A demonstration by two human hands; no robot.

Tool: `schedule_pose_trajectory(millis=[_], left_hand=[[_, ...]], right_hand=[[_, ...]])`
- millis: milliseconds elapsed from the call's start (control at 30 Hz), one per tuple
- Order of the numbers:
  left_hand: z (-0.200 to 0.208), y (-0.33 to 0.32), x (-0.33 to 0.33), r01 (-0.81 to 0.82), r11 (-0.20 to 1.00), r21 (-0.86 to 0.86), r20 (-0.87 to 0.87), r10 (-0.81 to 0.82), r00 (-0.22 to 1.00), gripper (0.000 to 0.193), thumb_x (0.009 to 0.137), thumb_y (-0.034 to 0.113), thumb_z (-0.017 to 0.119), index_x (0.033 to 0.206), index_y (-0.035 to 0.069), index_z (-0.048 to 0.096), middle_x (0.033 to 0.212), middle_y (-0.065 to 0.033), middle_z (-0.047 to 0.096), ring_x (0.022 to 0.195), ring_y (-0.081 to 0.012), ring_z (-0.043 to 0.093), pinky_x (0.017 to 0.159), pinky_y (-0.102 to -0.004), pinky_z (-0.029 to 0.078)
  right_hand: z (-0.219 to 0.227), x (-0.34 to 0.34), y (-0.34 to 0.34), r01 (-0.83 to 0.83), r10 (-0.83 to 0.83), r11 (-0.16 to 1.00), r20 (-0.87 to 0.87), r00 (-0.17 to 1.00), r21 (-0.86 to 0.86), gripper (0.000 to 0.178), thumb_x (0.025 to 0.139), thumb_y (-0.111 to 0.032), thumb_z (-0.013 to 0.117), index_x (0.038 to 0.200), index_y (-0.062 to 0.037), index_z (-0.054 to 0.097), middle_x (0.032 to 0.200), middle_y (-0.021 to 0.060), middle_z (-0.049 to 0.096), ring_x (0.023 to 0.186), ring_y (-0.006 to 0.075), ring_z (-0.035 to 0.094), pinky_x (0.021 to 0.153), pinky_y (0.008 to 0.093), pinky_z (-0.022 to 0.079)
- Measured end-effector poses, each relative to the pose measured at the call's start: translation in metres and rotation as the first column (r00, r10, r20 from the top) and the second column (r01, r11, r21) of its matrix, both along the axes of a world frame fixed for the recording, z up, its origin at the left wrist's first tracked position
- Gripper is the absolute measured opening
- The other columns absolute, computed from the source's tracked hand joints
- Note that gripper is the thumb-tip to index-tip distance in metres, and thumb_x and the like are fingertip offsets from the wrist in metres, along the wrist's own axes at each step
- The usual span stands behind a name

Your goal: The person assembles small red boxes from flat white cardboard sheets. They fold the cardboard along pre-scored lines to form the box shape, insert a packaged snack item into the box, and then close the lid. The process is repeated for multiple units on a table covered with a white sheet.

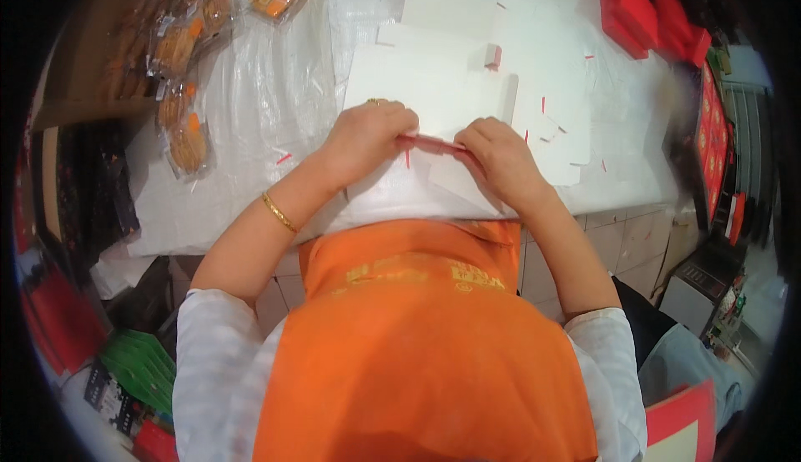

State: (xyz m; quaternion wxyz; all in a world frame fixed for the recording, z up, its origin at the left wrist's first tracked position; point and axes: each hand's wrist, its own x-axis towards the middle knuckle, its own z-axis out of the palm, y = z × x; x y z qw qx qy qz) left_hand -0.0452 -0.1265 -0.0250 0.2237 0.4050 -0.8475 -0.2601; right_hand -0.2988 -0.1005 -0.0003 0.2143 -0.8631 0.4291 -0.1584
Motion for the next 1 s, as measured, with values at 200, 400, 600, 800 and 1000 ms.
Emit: schedule_pose_trajectory(millis=[200, 400, 600, 800, 1000], left_hand=[[0.012, 0.000, 0.001, -0.039, 0.984, 0.173, 0.060, 0.029, 0.998, 0.020, 0.078, 0.015, 0.077, 0.091, 0.007, 0.064, 0.086, -0.0105, 0.067, 0.087, -0.0316, 0.065, 0.074, -0.0415, 0.052], [0.026, -0.015, 0.000, -0.037, 0.927, 0.373, 0.065, 0.014, 0.998, 0.028, 0.072, 0.009, 0.081, 0.090, -0.001, 0.062, 0.085, -0.0181, 0.065, 0.081, -0.0359, 0.063, 0.072, -0.0412, 0.051], [-0.002, 0.008, 0.014, -0.046, 0.993, 0.105, -0.035, 0.050, 0.998, 0.016, 0.076, 0.010, 0.076, 0.089, 0.006, 0.067, 0.091, -0.0134, 0.066, 0.089, -0.0346, 0.062, 0.081, -0.0432, 0.051], [-0.012, 0.025, 0.027, -0.133, 0.991, -0.017, -0.197, 0.127, 0.972, 0.012, 0.078, 0.005, 0.075, 0.087, 0.006, 0.067, 0.084, -0.0101, 0.064, 0.082, -0.0310, 0.060, 0.076, -0.0397, 0.049], [-0.011, 0.048, 0.000, -0.126, 0.992, -0.026, -0.229, 0.117, 0.966, 0.015, 0.076, 0.004, 0.076, 0.087, 0.006, 0.066, 0.083, -0.0090, 0.062, 0.080, -0.0311, 0.059, 0.073, -0.0397, 0.049]], right_hand=[[0.007, 0.014, -0.005, 0.182, -0.154, 0.963, -0.152, 0.976, 0.200, 0.014, 0.084, -0.014, 0.071, 0.091, -0.0025, 0.065, 0.086, 0.0153, 0.063, 0.086, 0.0355, 0.062, 0.077, 0.0462, 0.051], [0.016, 0.019, -0.033, 0.190, -0.050, 0.877, -0.309, 0.950, 0.442, 0.021, 0.078, -0.016, 0.072, 0.092, -0.0006, 0.070, 0.089, 0.0189, 0.070, 0.087, 0.0359, 0.067, 0.077, 0.0448, 0.053], [0.009, 0.009, -0.025, 0.162, -0.073, 0.933, -0.272, 0.959, 0.320, 0.023, 0.079, -0.018, 0.073, 0.097, -0.0042, 0.070, 0.094, 0.0163, 0.070, 0.092, 0.0349, 0.066, 0.081, 0.0433, 0.052], [0.020, 0.018, 0.000, 0.227, -0.184, 0.960, -0.244, 0.952, 0.163, 0.018, 0.081, -0.016, 0.075, 0.094, -0.0064, 0.068, 0.088, 0.0130, 0.065, 0.090, 0.0320, 0.063, 0.078, 0.0439, 0.050], [0.016, 0.067, 0.014, 0.045, -0.066, 0.988, -0.145, 0.987, -0.145, 0.015, 0.083, -0.018, 0.074, 0.082, -0.0060, 0.065, 0.079, 0.0087, 0.062, 0.082, 0.0291, 0.063, 0.070, 0.0421, 0.051]])
